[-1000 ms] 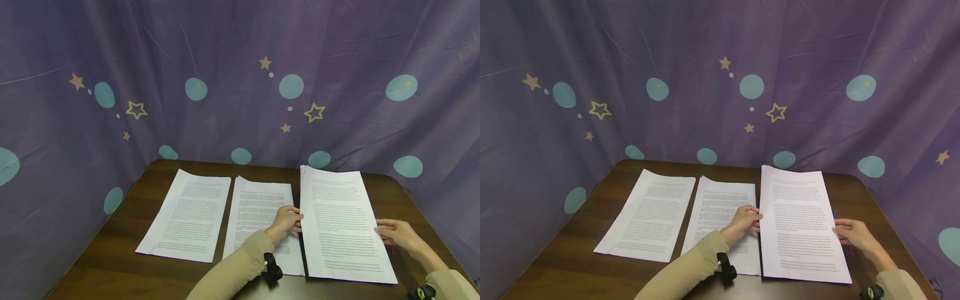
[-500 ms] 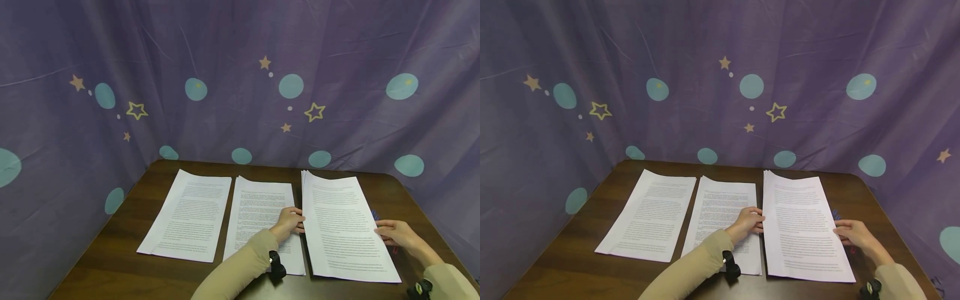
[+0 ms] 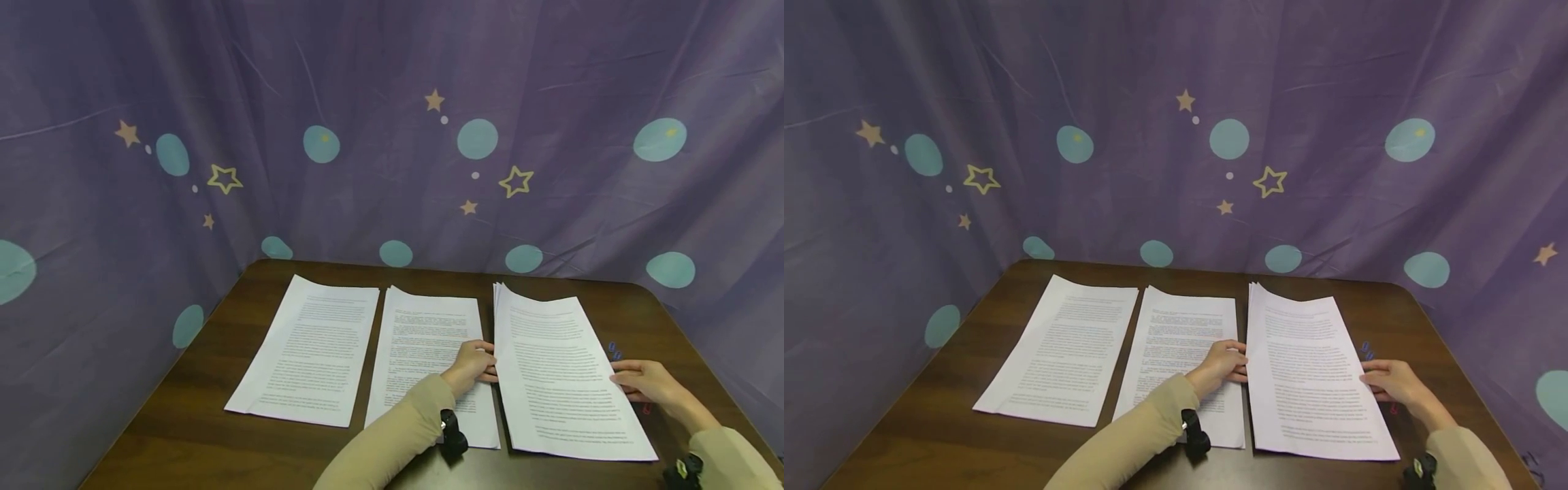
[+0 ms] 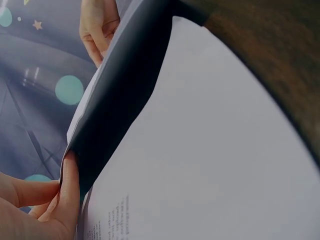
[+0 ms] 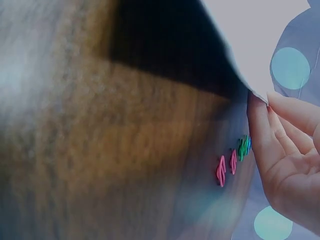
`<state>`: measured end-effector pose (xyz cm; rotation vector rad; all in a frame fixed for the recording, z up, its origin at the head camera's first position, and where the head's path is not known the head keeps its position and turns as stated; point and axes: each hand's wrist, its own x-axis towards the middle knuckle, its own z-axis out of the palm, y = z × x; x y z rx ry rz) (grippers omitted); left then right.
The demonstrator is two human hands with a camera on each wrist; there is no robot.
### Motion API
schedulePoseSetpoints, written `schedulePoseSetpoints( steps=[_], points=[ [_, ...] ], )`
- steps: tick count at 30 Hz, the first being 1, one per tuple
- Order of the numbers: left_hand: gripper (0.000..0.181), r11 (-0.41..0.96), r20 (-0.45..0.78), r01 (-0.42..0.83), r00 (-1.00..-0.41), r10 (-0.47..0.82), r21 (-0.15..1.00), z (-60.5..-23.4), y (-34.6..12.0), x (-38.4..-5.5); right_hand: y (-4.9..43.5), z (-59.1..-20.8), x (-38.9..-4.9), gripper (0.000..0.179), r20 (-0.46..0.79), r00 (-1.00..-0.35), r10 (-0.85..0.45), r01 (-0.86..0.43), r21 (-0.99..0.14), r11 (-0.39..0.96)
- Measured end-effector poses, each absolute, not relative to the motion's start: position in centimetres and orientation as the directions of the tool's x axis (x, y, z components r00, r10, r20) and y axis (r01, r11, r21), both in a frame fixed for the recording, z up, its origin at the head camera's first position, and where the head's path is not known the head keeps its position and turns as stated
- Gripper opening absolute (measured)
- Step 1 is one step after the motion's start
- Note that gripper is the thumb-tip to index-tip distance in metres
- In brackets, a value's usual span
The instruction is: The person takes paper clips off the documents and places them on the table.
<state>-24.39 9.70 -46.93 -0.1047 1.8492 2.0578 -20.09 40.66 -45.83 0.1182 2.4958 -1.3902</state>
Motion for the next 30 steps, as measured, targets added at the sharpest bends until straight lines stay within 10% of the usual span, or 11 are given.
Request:
schedulePoseSetpoints(
  steps=[23, 30],
  points=[
    [0.031, -0.063, -0.263, -0.282, -0.941, 0.212, 0.957, -47.1, 9.8, -24.3, 40.7, -45.9, -20.0, 0.050, -0.211, -0.977, -0.004, 0.162, -0.762, 0.627],
    [0.030, 0.155, -0.120, -0.091, -0.975, 0.189, 0.984, -45.9, 8.7, -23.8, 40.0, -44.5, -19.3, 0.033, -0.022, -0.998, -0.054, -0.030, -0.596, 0.802]
  ],
)
